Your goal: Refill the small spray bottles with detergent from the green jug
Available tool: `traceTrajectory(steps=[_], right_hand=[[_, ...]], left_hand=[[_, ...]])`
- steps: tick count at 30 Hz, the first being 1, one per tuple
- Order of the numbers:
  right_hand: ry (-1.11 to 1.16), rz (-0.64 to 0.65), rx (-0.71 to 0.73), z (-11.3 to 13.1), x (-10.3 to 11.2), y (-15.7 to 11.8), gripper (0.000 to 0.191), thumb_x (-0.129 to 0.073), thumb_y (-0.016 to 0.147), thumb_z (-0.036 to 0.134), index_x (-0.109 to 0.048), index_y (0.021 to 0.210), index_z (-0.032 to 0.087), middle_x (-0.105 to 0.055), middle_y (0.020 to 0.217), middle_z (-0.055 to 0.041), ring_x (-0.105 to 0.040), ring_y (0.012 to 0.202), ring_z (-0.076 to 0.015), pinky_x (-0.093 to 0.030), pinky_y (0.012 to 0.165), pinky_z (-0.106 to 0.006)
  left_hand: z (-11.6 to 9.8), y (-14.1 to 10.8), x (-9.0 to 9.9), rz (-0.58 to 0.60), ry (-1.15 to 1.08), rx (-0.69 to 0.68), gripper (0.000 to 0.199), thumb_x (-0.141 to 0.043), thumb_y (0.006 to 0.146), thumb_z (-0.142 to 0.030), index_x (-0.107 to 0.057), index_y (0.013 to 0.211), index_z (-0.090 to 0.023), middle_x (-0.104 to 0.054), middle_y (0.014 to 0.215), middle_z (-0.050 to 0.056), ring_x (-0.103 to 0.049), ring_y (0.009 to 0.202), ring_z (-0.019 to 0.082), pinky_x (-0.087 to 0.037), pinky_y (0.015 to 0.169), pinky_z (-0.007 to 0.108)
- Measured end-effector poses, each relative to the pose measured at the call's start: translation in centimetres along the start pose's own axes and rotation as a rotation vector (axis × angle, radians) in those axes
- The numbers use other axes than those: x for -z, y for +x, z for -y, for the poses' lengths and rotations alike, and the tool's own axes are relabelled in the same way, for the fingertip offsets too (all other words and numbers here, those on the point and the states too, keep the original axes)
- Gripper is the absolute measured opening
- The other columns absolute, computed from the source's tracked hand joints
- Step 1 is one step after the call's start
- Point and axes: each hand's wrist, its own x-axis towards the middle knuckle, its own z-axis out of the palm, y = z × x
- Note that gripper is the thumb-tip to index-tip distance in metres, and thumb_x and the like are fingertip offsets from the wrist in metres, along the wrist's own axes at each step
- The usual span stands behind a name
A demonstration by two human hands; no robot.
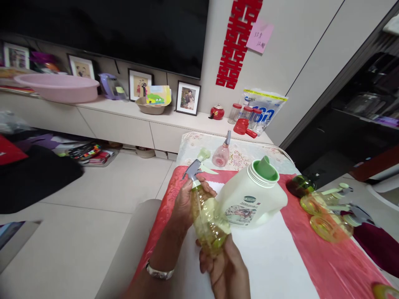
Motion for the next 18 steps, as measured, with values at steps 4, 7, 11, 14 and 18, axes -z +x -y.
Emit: traceTrajectory(steps=[4, 7, 11, 14, 18], right_hand=[[0.045, 0.028, -0.061, 0.7, -0.6, -0.3, 0.084, -0.056, 0.087, 0.085, -0.057, 0.128, 0.011, -0.060, 0.118, -0.0189, -0.062, 0.086, -0.0220, -0.054, 0.065, -0.031], [-0.414, -0.318, 0.435, 0.2, -1.6, -0.6, 0.077, -0.068, 0.088, 0.069, -0.048, 0.143, 0.018, -0.048, 0.142, -0.0147, -0.054, 0.121, -0.0279, -0.055, 0.091, -0.039], [-0.671, -0.396, 0.655, -0.6, -1.2, -0.3, 0.077, -0.075, 0.084, 0.058, -0.049, 0.144, 0.017, -0.049, 0.142, -0.0138, -0.050, 0.128, -0.0294, -0.047, 0.107, -0.041], [-0.207, -0.098, 0.316, -0.6, 0.0, 0.1, 0.067, -0.067, 0.089, 0.066, -0.058, 0.131, 0.015, -0.059, 0.123, -0.0155, -0.063, 0.096, -0.0234, -0.056, 0.077, -0.033], [0.126, 0.134, 0.033, 0.2, 0.0, -0.2, 0.071, -0.072, 0.084, 0.068, -0.058, 0.128, 0.014, -0.063, 0.111, -0.0162, -0.063, 0.078, -0.0194, -0.055, 0.068, -0.031]], left_hand=[[0.0, -0.1, -0.1, 0.010, 0.015, -0.029, 0.028, -0.068, 0.083, -0.047, -0.065, 0.090, -0.020, -0.072, 0.077, 0.005, -0.074, 0.088, 0.026, -0.058, 0.084, 0.040], [0.0, -0.1, -0.4, -0.038, 0.023, -0.039, 0.029, -0.070, 0.081, -0.047, -0.064, 0.088, -0.019, -0.072, 0.078, 0.006, -0.074, 0.091, 0.028, -0.058, 0.084, 0.040], [0.1, -0.3, -0.4, -0.025, 0.020, 0.002, 0.031, -0.072, 0.079, -0.046, -0.063, 0.089, -0.019, -0.073, 0.077, 0.007, -0.075, 0.089, 0.029, -0.058, 0.084, 0.041], [-0.1, -0.5, -0.1, 0.010, 0.043, 0.006, 0.032, -0.070, 0.081, -0.048, -0.063, 0.090, -0.019, -0.073, 0.078, 0.007, -0.075, 0.088, 0.029, -0.058, 0.084, 0.041], [-0.2, -0.6, 0.1, 0.022, 0.075, -0.037, 0.031, -0.068, 0.082, -0.050, -0.065, 0.091, -0.020, -0.074, 0.078, 0.007, -0.075, 0.086, 0.028, -0.058, 0.083, 0.041]])
